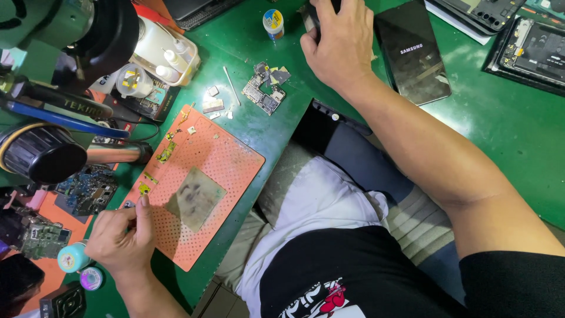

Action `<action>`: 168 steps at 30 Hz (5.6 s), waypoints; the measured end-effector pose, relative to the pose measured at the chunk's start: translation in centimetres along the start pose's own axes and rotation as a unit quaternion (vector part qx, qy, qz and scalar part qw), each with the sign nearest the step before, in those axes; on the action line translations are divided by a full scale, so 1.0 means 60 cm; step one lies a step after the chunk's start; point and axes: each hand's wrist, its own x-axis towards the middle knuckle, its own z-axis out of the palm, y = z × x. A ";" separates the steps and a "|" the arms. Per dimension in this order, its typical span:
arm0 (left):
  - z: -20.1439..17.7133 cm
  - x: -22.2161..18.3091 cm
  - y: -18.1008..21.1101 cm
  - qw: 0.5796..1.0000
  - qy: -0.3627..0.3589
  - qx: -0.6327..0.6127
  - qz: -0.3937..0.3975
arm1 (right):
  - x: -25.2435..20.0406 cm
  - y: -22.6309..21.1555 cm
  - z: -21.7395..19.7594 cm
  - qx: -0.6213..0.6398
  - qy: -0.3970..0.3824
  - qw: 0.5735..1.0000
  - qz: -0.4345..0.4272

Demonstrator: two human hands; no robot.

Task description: Repairing a mobile phone by assembling components and connecting ribbon cables

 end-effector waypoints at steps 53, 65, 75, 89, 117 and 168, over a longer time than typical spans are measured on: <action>-0.004 0.001 0.003 1.000 -0.006 -0.002 -0.009 | -0.003 0.003 0.006 0.015 -0.007 1.000 0.001; -0.010 0.013 0.010 1.000 0.005 -0.024 0.000 | 0.001 0.000 0.004 0.043 -0.019 0.999 -0.001; -0.026 0.033 0.030 0.999 0.027 -0.031 0.013 | 0.001 -0.002 0.005 0.048 -0.029 0.998 -0.009; -0.035 0.034 0.027 0.999 0.043 -0.032 0.006 | 0.002 -0.004 0.006 0.069 -0.042 0.997 0.008; -0.034 0.034 0.030 0.999 0.038 -0.026 0.005 | 0.004 -0.004 0.006 0.084 -0.060 0.995 0.013; -0.037 0.037 0.037 0.999 0.035 -0.037 -0.001 | 0.017 -0.009 0.001 0.086 -0.123 0.987 0.054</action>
